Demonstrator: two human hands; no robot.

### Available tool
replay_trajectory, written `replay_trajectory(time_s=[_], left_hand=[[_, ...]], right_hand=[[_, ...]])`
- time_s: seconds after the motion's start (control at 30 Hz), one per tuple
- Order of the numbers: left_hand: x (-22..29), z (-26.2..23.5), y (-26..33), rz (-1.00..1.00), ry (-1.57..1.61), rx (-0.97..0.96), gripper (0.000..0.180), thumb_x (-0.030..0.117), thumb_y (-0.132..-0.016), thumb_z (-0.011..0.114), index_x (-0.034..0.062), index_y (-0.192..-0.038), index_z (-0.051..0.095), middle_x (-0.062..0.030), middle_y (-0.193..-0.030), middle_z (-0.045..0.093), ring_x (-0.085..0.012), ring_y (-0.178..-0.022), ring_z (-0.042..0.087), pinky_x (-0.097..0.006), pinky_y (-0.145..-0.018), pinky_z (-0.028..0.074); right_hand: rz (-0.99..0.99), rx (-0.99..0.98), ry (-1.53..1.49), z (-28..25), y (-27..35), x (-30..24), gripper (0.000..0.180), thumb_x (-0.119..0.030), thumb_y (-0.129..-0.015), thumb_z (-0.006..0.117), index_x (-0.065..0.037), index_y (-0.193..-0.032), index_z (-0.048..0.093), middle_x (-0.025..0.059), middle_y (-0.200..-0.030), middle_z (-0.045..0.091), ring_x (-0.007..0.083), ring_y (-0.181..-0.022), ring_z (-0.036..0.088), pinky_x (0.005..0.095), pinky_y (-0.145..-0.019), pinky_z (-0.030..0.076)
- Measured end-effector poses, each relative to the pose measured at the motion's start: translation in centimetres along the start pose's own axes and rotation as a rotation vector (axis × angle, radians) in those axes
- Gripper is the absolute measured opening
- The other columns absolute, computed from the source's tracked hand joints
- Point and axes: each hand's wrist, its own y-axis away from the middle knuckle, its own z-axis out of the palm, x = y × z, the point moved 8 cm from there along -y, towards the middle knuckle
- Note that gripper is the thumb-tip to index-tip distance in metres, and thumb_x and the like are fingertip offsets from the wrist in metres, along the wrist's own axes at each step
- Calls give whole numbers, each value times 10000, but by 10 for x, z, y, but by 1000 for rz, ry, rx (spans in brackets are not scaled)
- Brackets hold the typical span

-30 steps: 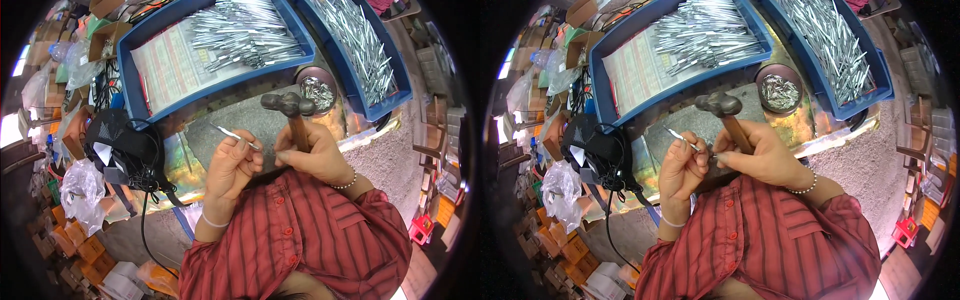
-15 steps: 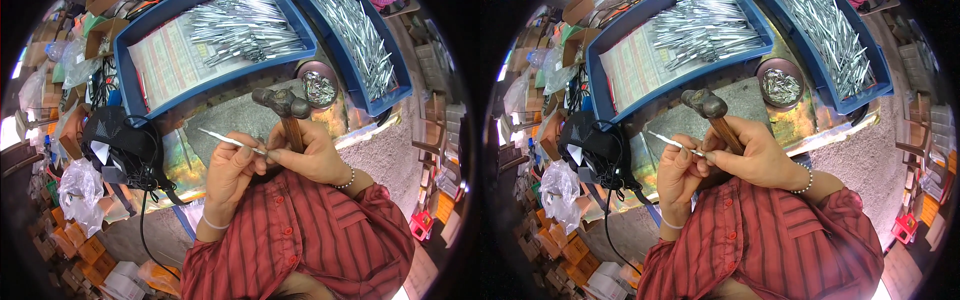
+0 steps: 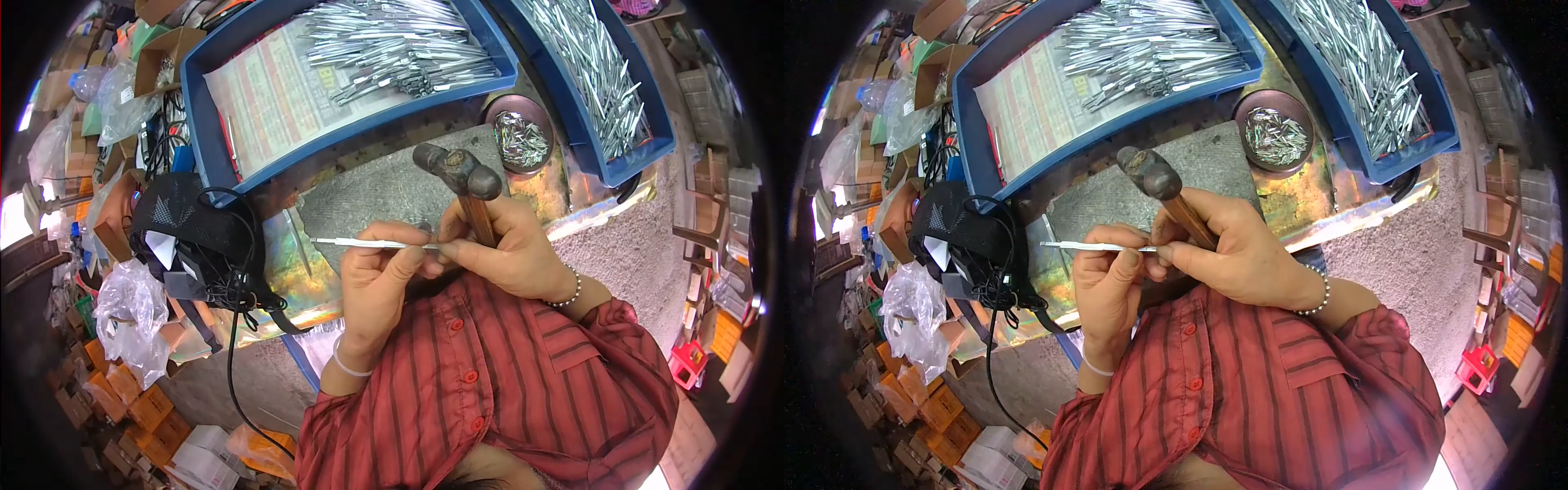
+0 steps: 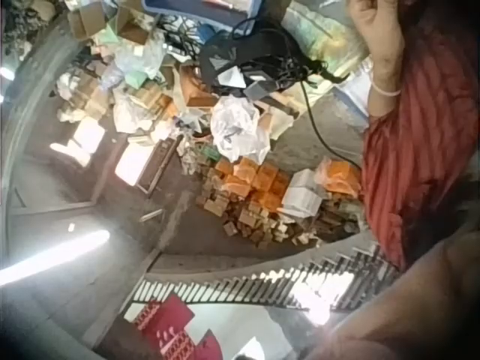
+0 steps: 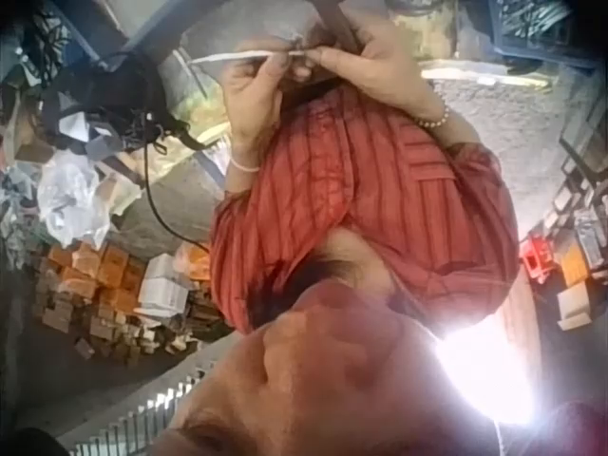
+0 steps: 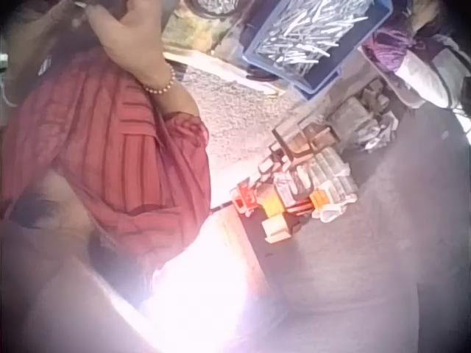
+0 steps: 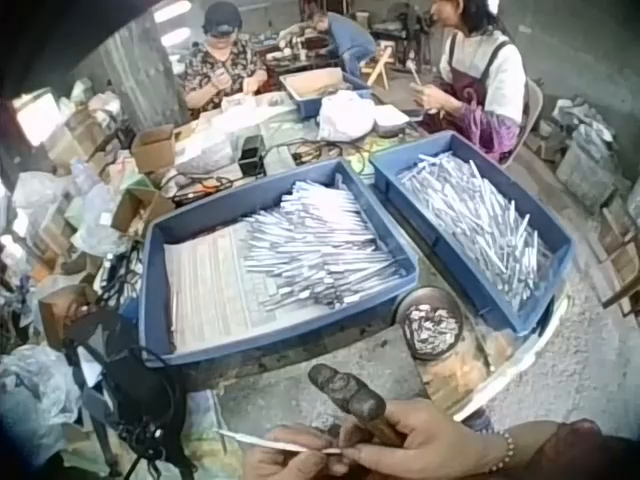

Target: Assembling small metal components using a hammer and a precision punch tool on a stone base.

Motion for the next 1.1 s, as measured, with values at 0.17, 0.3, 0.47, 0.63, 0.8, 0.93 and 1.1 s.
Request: replay_trajectory(time_s=[0.17, 0.3, 0.47, 0.63, 0.8, 0.93, 1.1], left_hand=[[-9, 1, 2, -90, 328, -35, 131, 110, -901, 531, 12, -974, 483, -178, -960, 592, -179, -701, 618, -267, -617, 527], [-7, -11, 2, -89, 336, 20, 125, 105, -902, 526, 19, -978, 477, -178, -950, 593, -182, -696, 619, -268, -604, 530], [7, -35, 6, 14, 196, 76, 115, 98, -904, 519, 25, -982, 474, -181, -939, 588, -176, -675, 612, -251, -589, 522], [7, -40, 8, 50, 100, 98, 129, 111, -898, 538, 24, -976, 483, -172, -935, 592, -149, -649, 597, -225, -570, 500], [6, -36, 9, 110, -222, 127, 112, 106, -901, 533, 27, -968, 490, -152, -913, 596, -117, -606, 548, -207, -547, 455], [8, -33, 7, 127, -365, 135, 104, 84, -893, 542, 20, -966, 504, -133, -927, 599, -105, -650, 558, -205, -582, 464], [5, -27, 8, 134, -444, 122, 70, 41, -896, 514, 3, -950, 536, -82, -935, 601, -89, -685, 566, -203, -622, 469]], right_hand=[[37, -35, -120, -3, -3, 2, 225, -99, -859, 573, 19, -1041, 515, 52, -804, 590, 41, -600, 498, 179, -524, 393], [97, 33, -37, -15, -1, 15, 283, -170, -892, 545, 23, -1098, 524, 58, -796, 602, 24, -499, 442, 170, -449, 341], [-51, 21, 590, -17, 0, 18, 363, -150, -804, 652, 14, -1107, 538, 78, -830, 607, 85, -566, 518, 210, -524, 410], [-284, -3, 749, 5, -14, 12, 432, -116, -728, 691, 6, -1111, 534, 149, -928, 603, 285, -815, 602, 343, -700, 473], [-282, -115, 773, 6, -23, 16, 398, -100, -723, 682, 2, -1083, 547, 162, -935, 602, 314, -848, 596, 355, -724, 473], [-200, 2, 758, -11, -16, 11, 360, -114, -736, 679, 1, -1056, 560, 111, -801, 593, 221, -686, 576, 304, -619, 449], [0, 119, 652, -33, 1, 34, 289, -132, -755, 671, 0, -997, 585, 47, -668, 551, 103, -568, 489, 238, -529, 387]])
